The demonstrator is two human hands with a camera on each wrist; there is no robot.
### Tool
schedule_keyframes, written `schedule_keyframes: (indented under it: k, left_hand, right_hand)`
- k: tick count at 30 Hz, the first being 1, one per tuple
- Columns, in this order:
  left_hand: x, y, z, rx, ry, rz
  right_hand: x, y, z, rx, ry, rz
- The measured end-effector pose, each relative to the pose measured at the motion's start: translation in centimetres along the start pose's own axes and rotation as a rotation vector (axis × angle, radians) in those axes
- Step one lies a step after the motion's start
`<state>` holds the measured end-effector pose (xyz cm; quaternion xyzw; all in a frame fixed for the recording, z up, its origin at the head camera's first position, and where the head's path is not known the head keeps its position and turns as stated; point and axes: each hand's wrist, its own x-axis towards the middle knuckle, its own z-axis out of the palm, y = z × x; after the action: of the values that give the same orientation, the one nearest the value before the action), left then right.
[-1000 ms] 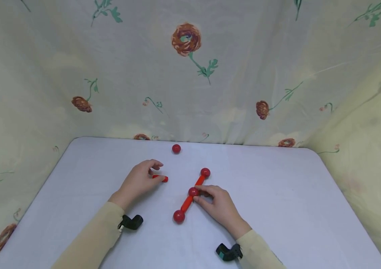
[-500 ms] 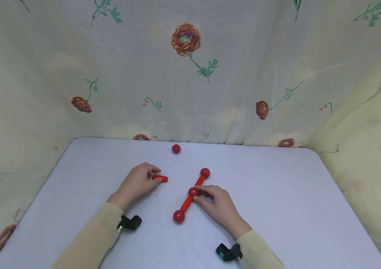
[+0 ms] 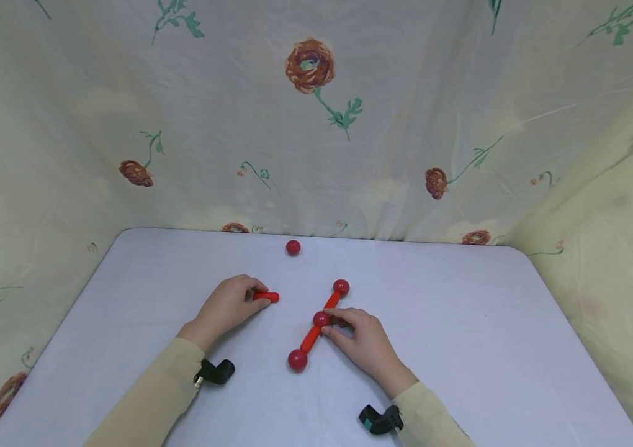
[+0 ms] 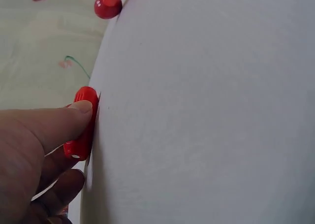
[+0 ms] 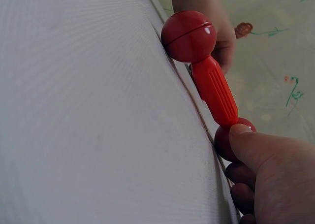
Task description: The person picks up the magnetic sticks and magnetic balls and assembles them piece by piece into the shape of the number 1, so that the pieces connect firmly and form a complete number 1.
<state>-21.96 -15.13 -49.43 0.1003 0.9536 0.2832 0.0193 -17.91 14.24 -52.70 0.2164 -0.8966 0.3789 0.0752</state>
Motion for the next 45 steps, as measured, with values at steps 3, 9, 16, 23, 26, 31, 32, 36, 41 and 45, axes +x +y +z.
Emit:
schedule_keyframes:
  k: [3,9,16,23,26,31,32,36,41,45]
  left_hand:
    - [0.0,-0.1,0.1,0.019,0.001,0.007]
    - [-0.9,0.1,0.2,0.008,0.046,0.002]
    - [-3.3,1.1,0.5,-0.081,0.080,-0.057]
    - [-5.4,1.9,0.9,-0.111,0.127,-0.073]
    - [-6.4,2.2,1.3,-0.117,0.143,-0.092]
    - [-7.5,2.6,1.9,-0.149,0.167,-0.090]
    - [-7.6,2.7,2.0,-0.157,0.173,-0.088]
    - [-8.3,2.9,2.6,-0.179,0.181,-0.096]
    - [-9.1,3.3,3.4,-0.198,0.177,-0.107]
    - [-9.4,3.5,3.8,-0.208,0.188,-0.098]
  right_hand:
    - [0.0,0.1,-0.1,-0.007,0.006,-0.012]
    - [0.0,0.0,-0.2,-0.011,0.010,-0.018]
    - [0.1,0.0,0.0,-0.017,-0.012,-0.004]
    - [0.4,-0.1,0.1,-0.026,-0.017,0.008]
    - [0.5,-0.2,0.1,-0.034,-0.015,-0.006]
    - [0.8,-0.2,-0.1,-0.044,-0.001,-0.014]
    - [0.8,-0.1,-0.1,-0.041,-0.001,-0.010]
    - [1.1,0.1,-0.2,-0.034,-0.010,-0.001]
    - [1.4,0.3,-0.1,-0.030,-0.020,-0.005]
    - [1.7,0.2,-0.1,-0.023,-0.023,0.004]
